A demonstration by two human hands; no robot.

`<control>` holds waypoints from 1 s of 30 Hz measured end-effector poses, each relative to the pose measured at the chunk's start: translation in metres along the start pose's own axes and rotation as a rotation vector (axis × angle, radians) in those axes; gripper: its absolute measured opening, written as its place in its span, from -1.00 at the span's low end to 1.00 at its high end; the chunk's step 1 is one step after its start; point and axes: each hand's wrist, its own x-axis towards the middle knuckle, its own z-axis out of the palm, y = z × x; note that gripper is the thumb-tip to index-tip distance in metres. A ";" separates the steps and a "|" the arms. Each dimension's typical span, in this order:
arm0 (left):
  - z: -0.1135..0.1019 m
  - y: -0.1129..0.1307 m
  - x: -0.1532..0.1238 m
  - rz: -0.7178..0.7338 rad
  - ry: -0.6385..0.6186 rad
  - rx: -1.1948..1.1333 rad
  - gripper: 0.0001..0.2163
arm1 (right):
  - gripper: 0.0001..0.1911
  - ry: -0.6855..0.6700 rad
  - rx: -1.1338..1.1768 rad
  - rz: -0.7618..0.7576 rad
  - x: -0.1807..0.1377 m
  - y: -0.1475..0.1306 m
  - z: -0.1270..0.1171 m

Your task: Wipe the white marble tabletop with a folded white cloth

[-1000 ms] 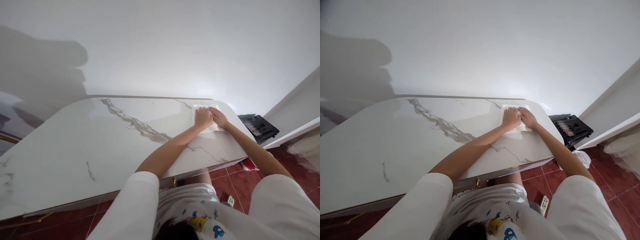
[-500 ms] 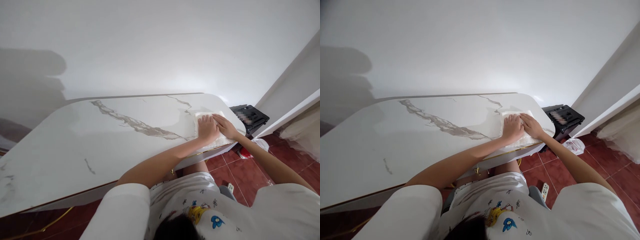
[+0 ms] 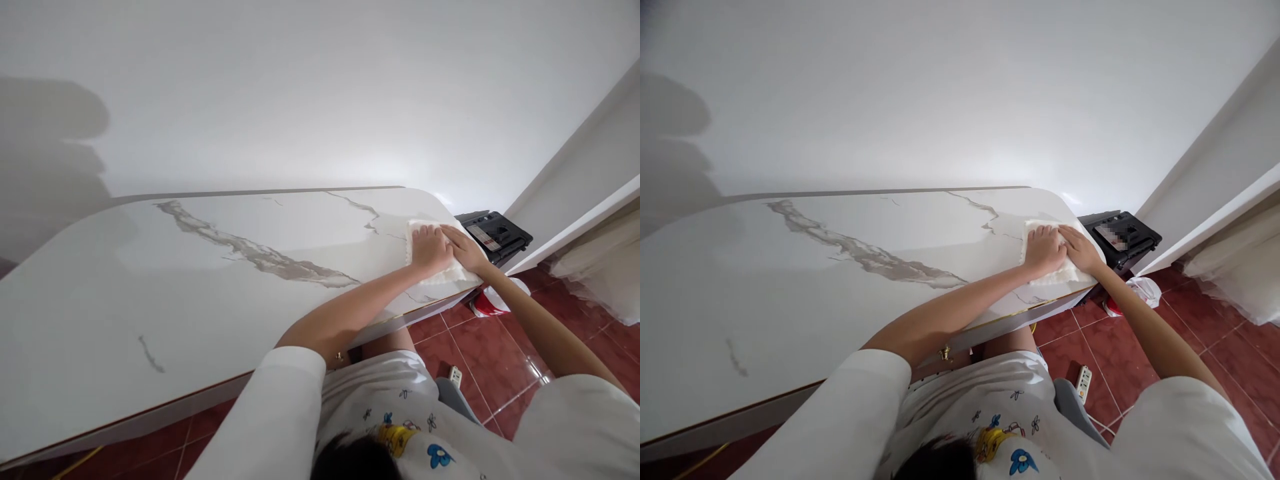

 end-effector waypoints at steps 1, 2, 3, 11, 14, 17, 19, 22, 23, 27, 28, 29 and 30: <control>0.001 -0.005 0.008 -0.007 0.003 0.008 -0.69 | -0.46 0.002 0.000 -0.003 0.010 0.003 0.002; 0.002 -0.011 0.016 -0.015 0.004 0.015 -0.69 | -0.46 0.005 0.002 -0.004 0.020 0.006 0.005; 0.002 -0.016 0.024 -0.019 0.003 0.020 -0.70 | -0.46 0.008 0.004 -0.004 0.031 0.009 0.007; -0.001 -0.065 0.083 -0.063 0.015 0.049 -0.71 | -0.46 -0.001 0.038 -0.007 0.113 0.028 0.030; 0.000 -0.081 0.102 -0.071 0.011 0.053 -0.70 | -0.45 -0.003 0.042 0.008 0.140 0.033 0.038; 0.001 -0.094 0.120 -0.085 0.012 0.065 -0.69 | -0.44 -0.003 0.041 0.012 0.163 0.038 0.045; 0.001 -0.102 0.130 -0.096 0.024 0.079 -0.68 | -0.43 -0.010 0.034 0.014 0.178 0.040 0.048; 0.001 -0.114 0.145 -0.106 0.031 0.093 -0.66 | -0.41 -0.029 0.019 0.034 0.199 0.041 0.052; 0.001 -0.118 0.149 -0.109 0.031 0.096 -0.66 | -0.41 -0.036 0.016 0.040 0.205 0.041 0.053; 0.001 -0.132 0.163 -0.124 0.039 0.104 -0.65 | -0.41 -0.068 0.026 0.020 0.226 0.042 0.055; 0.001 -0.134 0.166 -0.129 0.039 0.107 -0.66 | -0.42 -0.075 0.035 0.005 0.230 0.043 0.055; 0.002 -0.135 0.168 -0.134 0.038 0.112 -0.66 | -0.43 -0.078 0.044 -0.008 0.233 0.045 0.056; 0.002 -0.135 0.171 -0.139 0.036 0.119 -0.66 | -0.44 -0.081 0.051 -0.018 0.235 0.047 0.056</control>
